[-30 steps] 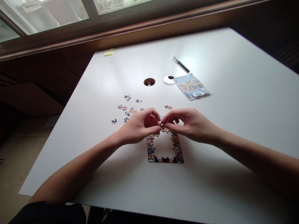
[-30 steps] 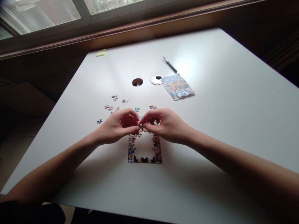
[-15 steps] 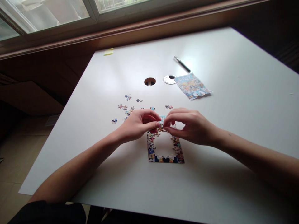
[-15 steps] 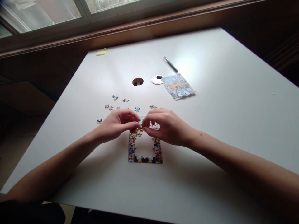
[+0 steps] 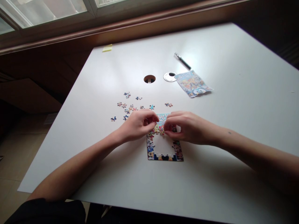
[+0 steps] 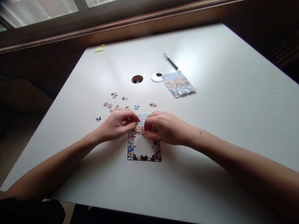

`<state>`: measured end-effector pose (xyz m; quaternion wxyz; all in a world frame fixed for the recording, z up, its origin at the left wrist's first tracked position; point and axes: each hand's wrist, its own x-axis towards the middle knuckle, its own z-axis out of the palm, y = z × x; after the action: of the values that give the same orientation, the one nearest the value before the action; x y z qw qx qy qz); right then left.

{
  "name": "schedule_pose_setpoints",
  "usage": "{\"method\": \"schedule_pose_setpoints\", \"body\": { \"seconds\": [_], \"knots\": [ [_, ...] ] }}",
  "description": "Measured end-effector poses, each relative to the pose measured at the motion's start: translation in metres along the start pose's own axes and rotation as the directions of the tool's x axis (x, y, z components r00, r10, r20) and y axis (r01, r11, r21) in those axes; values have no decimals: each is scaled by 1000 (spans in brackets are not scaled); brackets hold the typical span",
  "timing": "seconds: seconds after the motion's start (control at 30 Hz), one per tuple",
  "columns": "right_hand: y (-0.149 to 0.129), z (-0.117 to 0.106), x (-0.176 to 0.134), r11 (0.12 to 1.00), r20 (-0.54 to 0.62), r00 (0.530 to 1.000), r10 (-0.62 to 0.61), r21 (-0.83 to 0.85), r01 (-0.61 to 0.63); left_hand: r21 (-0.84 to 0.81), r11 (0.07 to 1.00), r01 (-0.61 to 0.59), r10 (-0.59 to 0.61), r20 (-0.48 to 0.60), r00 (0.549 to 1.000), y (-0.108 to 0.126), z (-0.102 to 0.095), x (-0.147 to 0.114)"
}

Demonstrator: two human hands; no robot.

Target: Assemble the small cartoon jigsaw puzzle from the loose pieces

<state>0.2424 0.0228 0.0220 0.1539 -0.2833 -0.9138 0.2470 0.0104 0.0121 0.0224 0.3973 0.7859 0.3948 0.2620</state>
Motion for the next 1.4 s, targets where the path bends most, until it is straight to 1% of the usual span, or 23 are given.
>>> {"method": "schedule_pose_setpoints", "body": {
  "seconds": [0.23, 0.37, 0.53, 0.6, 0.67, 0.7, 0.77, 0.87, 0.93, 1.0, 1.1, 1.17, 1.23, 1.4],
  "knots": [
    [-1, 0, 0, 1000, 28, 1000, 1, -6, -1, 70, 997, -41, 37, 59, 998, -3, -1, 1],
    [-2, 0, 0, 1000, 30, 1000, 2, -17, -2, 74, 996, -45, 41, 65, 997, -3, -2, 1],
    [-1, 0, -1, 998, -57, 997, -48, 38, 50, 85, 993, -87, 84, 42, 996, 2, -1, -1],
    [-2, -1, 0, 997, -92, 994, -58, 50, 63, 9, 999, -53, 53, 62, 997, 4, 0, -2],
    [-4, -2, 1, 996, -137, 989, -61, 51, 69, -142, 989, 36, -21, 109, 994, 5, 0, -2],
    [-5, -3, 1, 996, -168, 984, -59, 51, 69, -223, 971, 86, -60, 124, 991, 5, 1, -2],
    [-7, -4, 2, 997, -239, 970, -47, 49, 60, -361, 919, 158, -129, 102, 986, 5, 1, -1],
    [-9, -5, 2, 998, -317, 948, -25, 43, 41, -504, 839, 205, -204, 57, 977, 6, 2, 0],
    [-10, -5, 2, 999, -334, 942, -17, 43, 33, -577, 782, 237, -234, 81, 969, 8, 3, 0],
    [-10, -5, 2, 998, -344, 939, -6, 50, 25, -613, 742, 270, -245, 127, 961, 9, 3, 0],
    [-9, -4, 1, 999, -369, 929, 23, 55, -3, -600, 743, 296, -231, 185, 955, 9, 5, -1],
    [-9, -3, 2, 999, -375, 926, 37, 50, -19, -604, 746, 281, -217, 178, 960, 9, 6, -1],
    [-9, -3, 2, 999, -371, 928, 36, 48, -19, -626, 738, 254, -207, 148, 967, 9, 7, -2],
    [-10, -4, 2, 999, -378, 926, 13, 53, 8, -635, 739, 224, -207, 102, 973, 11, 7, -2]
  ]
}}
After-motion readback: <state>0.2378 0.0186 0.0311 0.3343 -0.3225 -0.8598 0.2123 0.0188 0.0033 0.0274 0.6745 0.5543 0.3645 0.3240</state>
